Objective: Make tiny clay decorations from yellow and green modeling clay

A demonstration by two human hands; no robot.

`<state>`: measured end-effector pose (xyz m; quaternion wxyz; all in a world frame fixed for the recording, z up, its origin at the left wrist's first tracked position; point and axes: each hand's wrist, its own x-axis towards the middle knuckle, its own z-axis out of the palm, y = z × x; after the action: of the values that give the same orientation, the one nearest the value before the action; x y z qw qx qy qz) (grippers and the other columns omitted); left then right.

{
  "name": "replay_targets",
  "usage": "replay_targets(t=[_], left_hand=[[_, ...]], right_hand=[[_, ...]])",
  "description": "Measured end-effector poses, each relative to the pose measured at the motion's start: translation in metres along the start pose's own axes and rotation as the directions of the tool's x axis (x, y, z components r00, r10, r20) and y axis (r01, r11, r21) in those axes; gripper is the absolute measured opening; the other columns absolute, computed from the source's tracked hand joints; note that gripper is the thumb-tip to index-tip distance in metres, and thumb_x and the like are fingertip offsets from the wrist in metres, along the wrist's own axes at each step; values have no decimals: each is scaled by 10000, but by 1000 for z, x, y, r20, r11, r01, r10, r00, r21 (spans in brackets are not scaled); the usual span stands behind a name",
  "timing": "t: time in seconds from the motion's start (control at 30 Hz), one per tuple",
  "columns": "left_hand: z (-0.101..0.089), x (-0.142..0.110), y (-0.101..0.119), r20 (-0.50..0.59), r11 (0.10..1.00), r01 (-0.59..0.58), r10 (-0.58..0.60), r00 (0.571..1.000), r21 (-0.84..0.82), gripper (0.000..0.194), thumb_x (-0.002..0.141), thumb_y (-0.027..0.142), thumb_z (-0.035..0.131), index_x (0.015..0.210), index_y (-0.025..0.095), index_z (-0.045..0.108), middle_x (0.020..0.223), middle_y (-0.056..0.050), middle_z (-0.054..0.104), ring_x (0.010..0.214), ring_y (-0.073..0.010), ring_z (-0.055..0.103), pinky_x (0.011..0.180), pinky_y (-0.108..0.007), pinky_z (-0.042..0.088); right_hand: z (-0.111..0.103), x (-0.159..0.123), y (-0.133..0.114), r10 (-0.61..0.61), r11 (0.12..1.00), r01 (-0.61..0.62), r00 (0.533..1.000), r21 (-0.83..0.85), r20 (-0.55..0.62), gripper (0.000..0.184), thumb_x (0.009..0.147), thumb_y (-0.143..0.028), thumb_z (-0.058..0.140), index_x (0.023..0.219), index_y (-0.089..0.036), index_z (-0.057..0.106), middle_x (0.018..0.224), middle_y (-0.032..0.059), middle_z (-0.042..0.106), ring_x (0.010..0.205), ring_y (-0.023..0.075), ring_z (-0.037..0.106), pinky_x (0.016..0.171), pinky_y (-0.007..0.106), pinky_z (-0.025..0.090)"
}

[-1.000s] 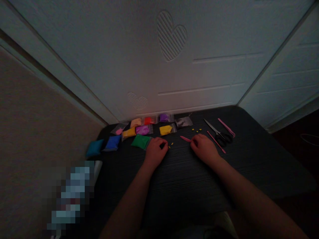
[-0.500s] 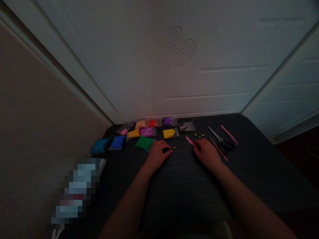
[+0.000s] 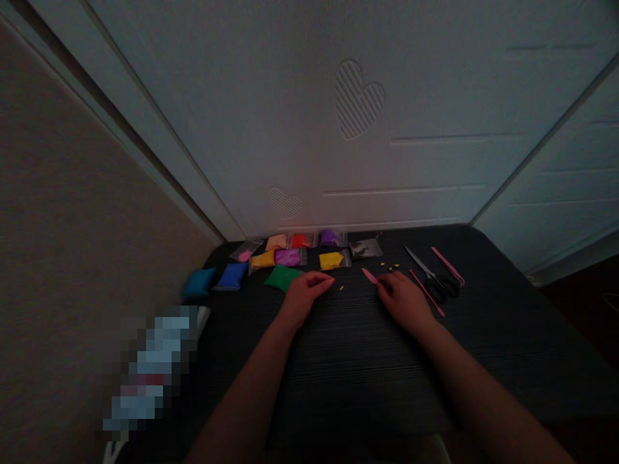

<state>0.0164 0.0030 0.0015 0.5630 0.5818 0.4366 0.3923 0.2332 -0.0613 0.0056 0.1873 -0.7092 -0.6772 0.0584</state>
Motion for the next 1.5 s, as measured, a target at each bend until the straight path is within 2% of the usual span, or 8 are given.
replay_targets(t=[0.17,0.27,0.4,0.8,0.93,1.03,1.17,1.5], left_hand=[[3,1,-2,14,897,108,-113,993,-429,167,666,165,629,832,170,617,761,-19,629,698,-92,568,664,-220,429],[2,1,-1,47,804,150,-151,987,-575,229,674,120,621,902,140,617,774,-41,622,700,-81,562,639,-189,435],[1,1,1,76,707,175,-170,983,-685,186,687,92,610,871,108,623,751,-46,613,699,-77,556,628,-177,439],[-2,2,1,114,560,184,-157,981,-808,50,720,152,588,748,111,595,647,-3,546,598,-58,509,530,-168,412],[-2,3,0,124,537,188,-153,980,-823,113,753,237,561,710,132,567,600,14,507,556,-53,483,500,-166,394],[-2,3,0,126,532,191,-156,980,-825,112,747,244,567,707,140,557,602,20,504,557,-50,483,503,-162,393],[-3,2,0,121,546,191,-161,979,-816,50,704,151,606,727,138,563,656,11,537,600,-54,508,541,-165,415],[-2,1,4,145,577,220,-173,974,-787,177,739,81,539,902,124,593,792,-51,608,686,-82,559,617,-187,457]], right_hand=[[-1,0,0,-7,1000,7,1000,8,-6,246,821,-299,372,942,-204,564,879,44,557,844,148,523,749,243,370],[-1,0,0,-9,1000,9,1000,12,-1,238,819,-299,378,929,-212,569,867,40,559,826,145,526,728,239,375],[0,0,1,-5,1000,5,1000,14,2,236,816,-297,382,931,-216,571,859,36,561,805,145,529,704,241,377],[-1,1,0,-9,1000,9,1000,7,5,234,815,-286,385,924,-207,576,871,39,563,818,147,525,705,241,373],[-1,0,0,-12,1000,12,1000,6,6,238,819,-289,377,928,-211,574,867,36,564,801,143,528,692,239,375],[0,0,0,-7,1000,7,1000,3,6,236,816,-286,386,930,-208,577,871,39,567,811,145,529,703,241,374],[-1,1,0,-2,1000,1,1000,4,10,235,812,-284,394,932,-208,582,878,42,570,829,149,528,718,244,373],[0,1,1,-21,1000,21,1000,11,-4,236,818,-293,378,923,-212,573,864,35,558,821,149,521,713,244,372]])
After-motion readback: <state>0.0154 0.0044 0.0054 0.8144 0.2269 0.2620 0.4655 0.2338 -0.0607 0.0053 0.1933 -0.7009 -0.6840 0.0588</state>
